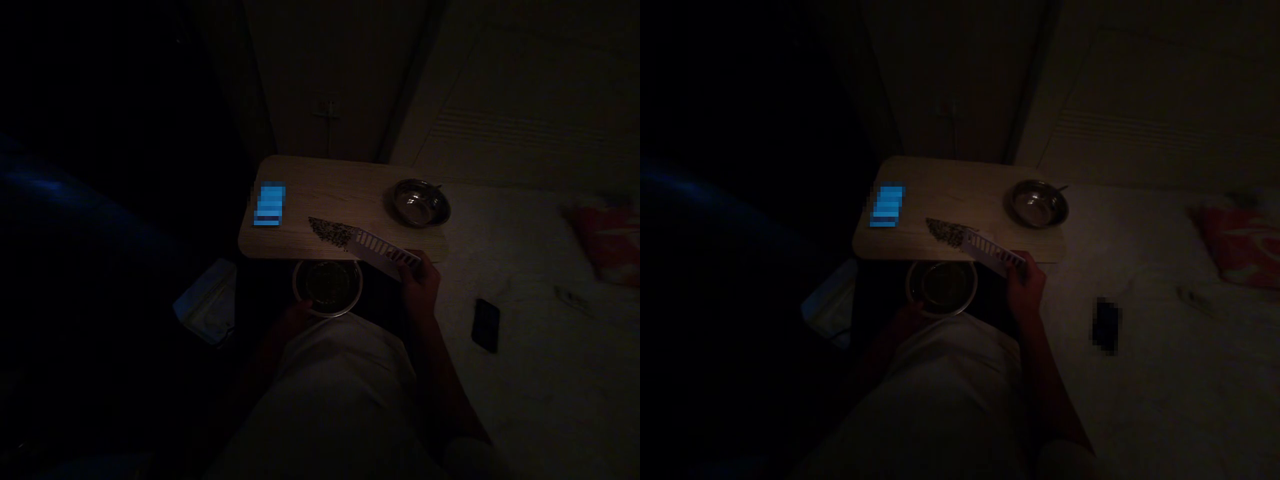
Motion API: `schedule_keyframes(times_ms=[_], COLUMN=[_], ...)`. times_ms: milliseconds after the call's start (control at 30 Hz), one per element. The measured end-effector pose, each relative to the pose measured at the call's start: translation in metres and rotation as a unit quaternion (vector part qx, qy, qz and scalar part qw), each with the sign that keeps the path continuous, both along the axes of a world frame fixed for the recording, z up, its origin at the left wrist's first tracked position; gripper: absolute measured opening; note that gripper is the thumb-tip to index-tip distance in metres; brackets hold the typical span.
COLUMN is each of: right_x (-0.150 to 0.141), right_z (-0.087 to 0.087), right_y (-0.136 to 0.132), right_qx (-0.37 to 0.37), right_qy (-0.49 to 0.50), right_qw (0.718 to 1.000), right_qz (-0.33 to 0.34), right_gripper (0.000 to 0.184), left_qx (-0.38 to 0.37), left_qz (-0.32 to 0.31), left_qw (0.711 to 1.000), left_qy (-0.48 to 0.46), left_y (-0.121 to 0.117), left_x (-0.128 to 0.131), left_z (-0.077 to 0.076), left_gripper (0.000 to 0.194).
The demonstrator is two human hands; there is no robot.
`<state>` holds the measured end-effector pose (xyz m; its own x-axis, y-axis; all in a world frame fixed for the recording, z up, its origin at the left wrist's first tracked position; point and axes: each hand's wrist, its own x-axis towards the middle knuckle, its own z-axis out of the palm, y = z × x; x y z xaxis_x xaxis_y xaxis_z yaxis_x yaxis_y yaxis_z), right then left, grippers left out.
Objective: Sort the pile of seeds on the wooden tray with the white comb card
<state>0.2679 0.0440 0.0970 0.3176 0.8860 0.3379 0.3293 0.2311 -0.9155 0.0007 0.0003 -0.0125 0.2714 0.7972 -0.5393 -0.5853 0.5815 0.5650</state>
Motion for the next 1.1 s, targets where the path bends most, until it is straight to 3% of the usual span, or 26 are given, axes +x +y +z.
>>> schedule_keyframes(times_ms=[267,367,567,767,1000,1100], right_x=[-0.004,-0.004,-0.001,0.004,0.006,0.004], right_z=[0.000,0.002,0.006,0.010,-0.001,-0.003], right_y=[-0.001,0.000,0.004,0.007,0.007,0.007], right_qx=[-0.027,-0.023,0.022,0.006,-0.003,-0.008], right_qy=[0.006,0.029,0.096,0.047,0.040,0.033], right_qw=[0.999,0.999,0.992,0.987,0.994,0.995], right_qz=[0.027,0.033,-0.076,-0.154,-0.105,-0.089], right_gripper=[0.017,0.017,0.019,0.019,0.018,0.018], left_qx=[-0.041,-0.036,0.001,-0.004,-0.023,-0.022], left_qz=[-0.020,-0.011,-0.011,-0.002,-0.029,-0.014], left_qw=[0.998,0.998,1.000,1.000,0.999,1.000], left_qy=[0.042,0.040,-0.026,-0.018,-0.033,-0.013], left_y=[-0.007,-0.008,-0.002,0.003,-0.002,-0.002], left_x=[-0.009,-0.008,-0.002,-0.003,-0.006,-0.004], left_z=[-0.016,-0.015,0.000,-0.001,-0.008,-0.010], left_gripper=[0.028,0.028,0.037,0.040,0.032,0.028])
